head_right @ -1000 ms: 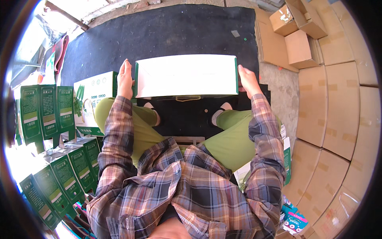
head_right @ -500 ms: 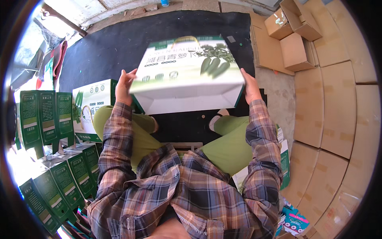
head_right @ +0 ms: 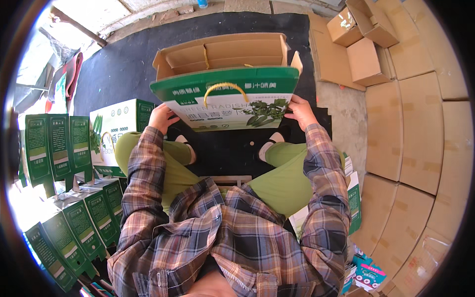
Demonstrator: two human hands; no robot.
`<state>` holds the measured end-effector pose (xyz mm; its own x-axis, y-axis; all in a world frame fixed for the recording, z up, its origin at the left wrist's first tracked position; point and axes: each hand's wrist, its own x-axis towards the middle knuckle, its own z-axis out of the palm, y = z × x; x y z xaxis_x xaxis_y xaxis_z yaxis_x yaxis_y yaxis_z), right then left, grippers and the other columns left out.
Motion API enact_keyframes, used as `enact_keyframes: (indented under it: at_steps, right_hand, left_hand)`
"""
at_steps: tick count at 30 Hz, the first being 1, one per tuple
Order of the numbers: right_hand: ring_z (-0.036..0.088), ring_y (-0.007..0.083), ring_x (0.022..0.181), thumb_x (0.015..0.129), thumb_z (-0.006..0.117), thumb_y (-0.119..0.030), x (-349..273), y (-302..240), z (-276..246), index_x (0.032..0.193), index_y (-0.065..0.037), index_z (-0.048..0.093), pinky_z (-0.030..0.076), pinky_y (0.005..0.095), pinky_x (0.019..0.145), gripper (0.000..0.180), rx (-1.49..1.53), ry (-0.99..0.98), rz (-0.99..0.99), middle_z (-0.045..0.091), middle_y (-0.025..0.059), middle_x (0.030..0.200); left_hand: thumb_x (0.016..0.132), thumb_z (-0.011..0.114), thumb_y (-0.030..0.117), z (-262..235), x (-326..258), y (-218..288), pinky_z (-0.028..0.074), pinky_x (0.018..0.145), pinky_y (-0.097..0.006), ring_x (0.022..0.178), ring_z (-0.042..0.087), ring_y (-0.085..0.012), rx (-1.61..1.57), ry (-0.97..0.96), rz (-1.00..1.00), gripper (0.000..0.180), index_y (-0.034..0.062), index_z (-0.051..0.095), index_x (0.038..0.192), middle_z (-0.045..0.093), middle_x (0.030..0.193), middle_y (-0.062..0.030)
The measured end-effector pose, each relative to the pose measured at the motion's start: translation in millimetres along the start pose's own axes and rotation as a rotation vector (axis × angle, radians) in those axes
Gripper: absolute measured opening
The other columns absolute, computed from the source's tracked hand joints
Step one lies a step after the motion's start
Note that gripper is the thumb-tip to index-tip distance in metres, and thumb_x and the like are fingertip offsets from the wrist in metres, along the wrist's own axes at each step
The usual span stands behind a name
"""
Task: The recorder is folding flat cardboard sheets into boxes and stacking them in a warehouse.
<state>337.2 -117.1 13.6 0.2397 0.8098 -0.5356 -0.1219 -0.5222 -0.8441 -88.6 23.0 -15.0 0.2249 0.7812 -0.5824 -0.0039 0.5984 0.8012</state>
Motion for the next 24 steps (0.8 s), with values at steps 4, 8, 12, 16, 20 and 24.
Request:
enact_keyframes:
  at_steps: [4,8,12,16,20,24]
  right_hand:
    - [0.058,0.0163,0.093,0.087,0.053,-0.025,3,8,-5,0.112,-0.009,0.057,0.045,0.0339,0.075,0.03,-0.234,0.099,0.096,0.062,0.0048,0.103]
    - [0.062,0.0177,0.084,0.087,0.051,-0.022,2,10,-4,0.11,-0.008,0.056,0.047,0.0324,0.068,0.027,-0.302,0.069,0.193,0.063,0.0063,0.102]
    - [0.062,0.0164,0.082,0.089,0.047,-0.027,-6,-2,-4,0.111,-0.008,0.055,0.048,0.0294,0.065,0.03,-0.384,0.017,0.206,0.063,0.0053,0.102]
    - [0.062,0.0148,0.08,0.089,0.042,-0.047,-20,-23,3,0.11,-0.01,0.056,0.046,0.0271,0.061,0.045,-0.364,0.085,0.208,0.064,0.0048,0.096]
    - [0.062,0.0145,0.077,0.08,0.027,-0.075,-26,-33,7,0.111,-0.008,0.058,0.044,0.026,0.062,0.081,-0.343,0.104,0.201,0.062,0.006,0.099]
    - [0.061,0.0134,0.075,0.083,0.045,-0.057,-31,-30,7,0.113,-0.006,0.056,0.044,0.0252,0.06,0.061,-0.519,0.057,0.081,0.062,0.0065,0.099]
  left_hand:
    - [0.084,0.055,0.017,11,-6,-2,0.049,0.073,-0.039,0.087,0.059,-0.0207,0.159,0.125,-0.099,0.027,0.0077,0.061,0.108,0.063,0.097,-0.0069]
    - [0.085,0.056,0.017,9,-1,-5,0.051,0.066,-0.037,0.082,0.06,-0.0201,0.278,0.124,-0.133,0.028,0.007,0.061,0.11,0.063,0.096,-0.0067]
    - [0.087,0.057,0.029,12,3,-6,0.051,0.064,-0.034,0.077,0.059,-0.0156,0.205,0.157,-0.027,0.035,0.0091,0.059,0.116,0.062,0.099,-0.0036]
    - [0.084,0.059,0.043,29,-15,15,0.049,0.062,-0.03,0.081,0.057,-0.0139,0.169,0.151,0.068,0.049,0.0119,0.054,0.122,0.06,0.104,-0.0027]
    - [0.082,0.061,0.038,32,-24,20,0.049,0.068,-0.031,0.083,0.057,-0.0132,0.408,0.112,0.149,0.054,0.0117,0.048,0.128,0.056,0.1,-0.0024]
    - [0.07,0.068,0.005,22,-16,9,0.049,0.069,-0.027,0.085,0.058,-0.0135,0.576,0.033,0.479,0.072,0.0114,0.039,0.135,0.054,0.104,-0.0053]
